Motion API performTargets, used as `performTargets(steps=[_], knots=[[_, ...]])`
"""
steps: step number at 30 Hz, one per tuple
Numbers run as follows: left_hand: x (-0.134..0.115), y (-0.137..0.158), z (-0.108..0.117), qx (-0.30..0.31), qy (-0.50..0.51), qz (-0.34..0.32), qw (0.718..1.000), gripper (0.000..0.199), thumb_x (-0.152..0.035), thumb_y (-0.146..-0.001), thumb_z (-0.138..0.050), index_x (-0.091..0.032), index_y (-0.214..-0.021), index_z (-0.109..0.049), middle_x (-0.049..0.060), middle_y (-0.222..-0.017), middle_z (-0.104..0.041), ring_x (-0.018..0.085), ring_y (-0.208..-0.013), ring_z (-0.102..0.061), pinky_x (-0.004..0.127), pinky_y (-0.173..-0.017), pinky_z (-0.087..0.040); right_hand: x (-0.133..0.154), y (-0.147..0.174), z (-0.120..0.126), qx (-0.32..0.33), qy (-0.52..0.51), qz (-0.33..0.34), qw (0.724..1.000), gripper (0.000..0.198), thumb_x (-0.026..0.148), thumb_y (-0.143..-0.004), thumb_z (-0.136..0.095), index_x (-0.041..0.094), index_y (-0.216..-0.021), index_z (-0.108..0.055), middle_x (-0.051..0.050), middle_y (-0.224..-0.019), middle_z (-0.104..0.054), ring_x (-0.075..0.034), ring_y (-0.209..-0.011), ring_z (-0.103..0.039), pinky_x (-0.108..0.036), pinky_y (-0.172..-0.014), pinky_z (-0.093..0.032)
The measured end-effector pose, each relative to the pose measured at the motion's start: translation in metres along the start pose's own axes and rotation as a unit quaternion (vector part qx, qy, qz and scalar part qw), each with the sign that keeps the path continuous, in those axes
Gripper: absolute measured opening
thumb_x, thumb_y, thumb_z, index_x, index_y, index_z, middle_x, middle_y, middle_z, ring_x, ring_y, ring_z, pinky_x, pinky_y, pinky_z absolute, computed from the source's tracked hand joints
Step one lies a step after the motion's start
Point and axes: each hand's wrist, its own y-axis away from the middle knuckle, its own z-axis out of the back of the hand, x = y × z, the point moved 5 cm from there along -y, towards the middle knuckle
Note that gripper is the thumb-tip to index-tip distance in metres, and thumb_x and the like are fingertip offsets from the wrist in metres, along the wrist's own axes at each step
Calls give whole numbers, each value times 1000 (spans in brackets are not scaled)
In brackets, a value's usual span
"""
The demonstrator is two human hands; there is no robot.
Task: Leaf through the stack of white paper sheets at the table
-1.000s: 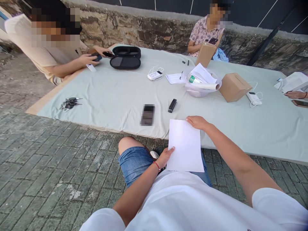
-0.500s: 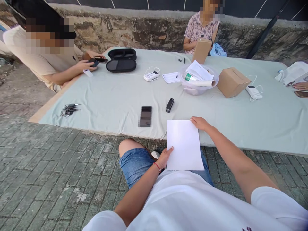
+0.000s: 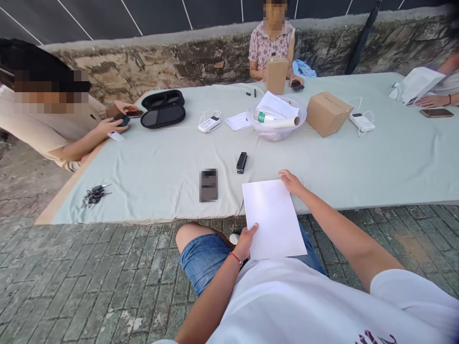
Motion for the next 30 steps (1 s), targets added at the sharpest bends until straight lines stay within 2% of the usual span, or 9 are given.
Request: performTargets(steps=[2,4,7,9,13,17,21,26,30], knots=[[2,-1,0,-1,12,4,1000,45,-41,-74,-81,-11,-105,-69,16,-103,-75,28,-90,-73,44,-91,-56,-6,12,2,-55,-75,-46,995,49,54,-96,-31,23,-130,-45,-8,-108,-67,-22,-94,-63,-35,-80,-50],[3,-2,-1,-6,33,4,999,44,-39,-75,-80,-12,-107,-68,16,-105,-74,27,-93,-72,43,-92,-56,-12,26,0,-81,-155,-90,981,52,58,-95,-30,22,-130,-45,-11,-114,-66,-22,-92,-65,-35,-76,-52],[4,-4,-1,-31,54,1,998,42,-38,-76,-79,-13,-109,-68,15,-109,-73,26,-96,-72,41,-92,-56,-13,46,-12,-17,-218,-110,970,53,63,-93,-33,21,-115,-57,-11,-110,-69,-24,-89,-66,-36,-72,-53],[5,-6,0,-42,52,0,998,42,-38,-76,-79,-14,-108,-68,15,-111,-73,26,-98,-71,39,-92,-56,-12,57,-18,17,-205,-100,973,51,64,-91,-39,21,-103,-63,-9,-100,-71,-26,-89,-66,-36,-73,-53],[6,-7,-3,-37,44,-3,998,44,-39,-75,-80,-14,-110,-68,15,-115,-72,27,-101,-70,39,-92,-57,-15,67,-20,-6,-162,-95,982,46,63,-89,-42,24,-97,-65,-5,-84,-71,-27,-84,-64,-39,-73,-52],[4,-4,-6,-34,38,-11,999,46,-41,-76,-79,-13,-110,-69,15,-114,-72,27,-100,-70,39,-92,-56,-18,67,-21,-10,-156,-100,983,49,64,-90,-38,23,-93,-64,-4,-82,-69,-26,-82,-63,-38,-72,-51],[1,-1,-8,-29,31,-25,999,50,-48,-75,-78,-12,-109,-70,15,-109,-73,27,-96,-71,39,-90,-57,-17,68,-20,-17,-202,-90,975,49,67,-86,-45,22,-87,-63,-4,-81,-68,-24,-78,-61,-34,-69,-49],[-3,0,-9,-18,14,-63,998,54,-53,-74,-78,-12,-109,-71,14,-111,-73,26,-98,-71,37,-90,-56,-21,70,-18,-66,-263,-90,958,46,68,-79,-55,22,-79,-60,0,-71,-63,-20,-69,-56,-31,-65,-46],[-4,0,-9,-25,2,-64,998,55,-56,-74,-76,-13,-108,-71,14,-110,-73,26,-99,-70,36,-88,-57,-26,68,-20,-66,-281,-86,953,45,66,-79,-55,22,-79,-61,0,-72,-63,-19,-69,-56,-31,-66,-46]])
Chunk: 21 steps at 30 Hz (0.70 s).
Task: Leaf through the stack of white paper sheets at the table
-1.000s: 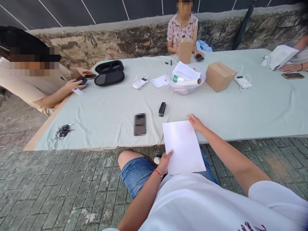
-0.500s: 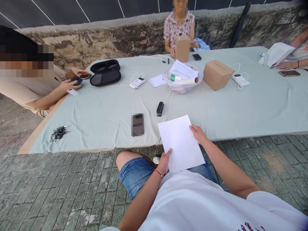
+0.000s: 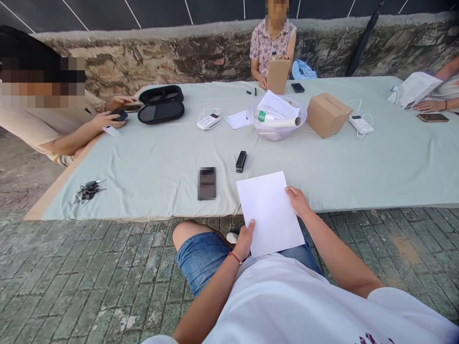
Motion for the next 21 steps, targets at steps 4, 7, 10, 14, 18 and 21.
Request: performTargets(steps=[4,7,10,14,18,21], knots=[[0,0,0,1,-5,-2,1000,56,-59,-75,-74,-13,-107,-72,13,-109,-74,25,-96,-71,34,-87,-56,-4,-2,1,12,-1,0,1000,45,66,-80,-54,21,-83,-63,-1,-74,-65,-20,-72,-57,-32,-69,-47],[1,1,-1,12,-21,-10,1000,56,-59,-75,-73,-13,-106,-72,13,-107,-74,24,-92,-71,34,-84,-57,-7,-3,1,20,-18,-5,1000,44,64,-81,-56,21,-84,-63,0,-76,-65,-19,-72,-58,-31,-71,-47],[0,2,-3,30,-39,-24,998,55,-56,-75,-75,-11,-106,-72,14,-108,-74,24,-91,-71,33,-84,-56,-9,-4,2,17,-30,-9,999,43,64,-81,-57,21,-84,-63,0,-76,-65,-19,-72,-58,-31,-70,-47],[-1,2,-5,38,-44,-27,998,53,-55,-76,-75,-11,-105,-72,14,-108,-74,24,-92,-71,34,-85,-56,-10,-4,2,10,-27,-10,1000,44,64,-80,-57,21,-82,-62,0,-75,-65,-18,-70,-57,-30,-68,-47],[2,0,0,-19,0,25,1000,50,-58,-78,-71,-14,-103,-71,14,-108,-74,26,-95,-71,37,-88,-57,-8,-3,2,8,-29,-12,999,44,65,-79,-58,21,-81,-62,1,-74,-64,-18,-68,-55,-30,-67,-46],[5,0,1,-35,47,68,996,48,-55,-84,-66,-13,-107,-69,15,-114,-72,27,-101,-70,41,-95,-55,-1,-1,1,9,-10,-10,1000,46,66,-78,-57,21,-80,-62,0,-73,-64,-19,-70,-56,-32,-68,-46]])
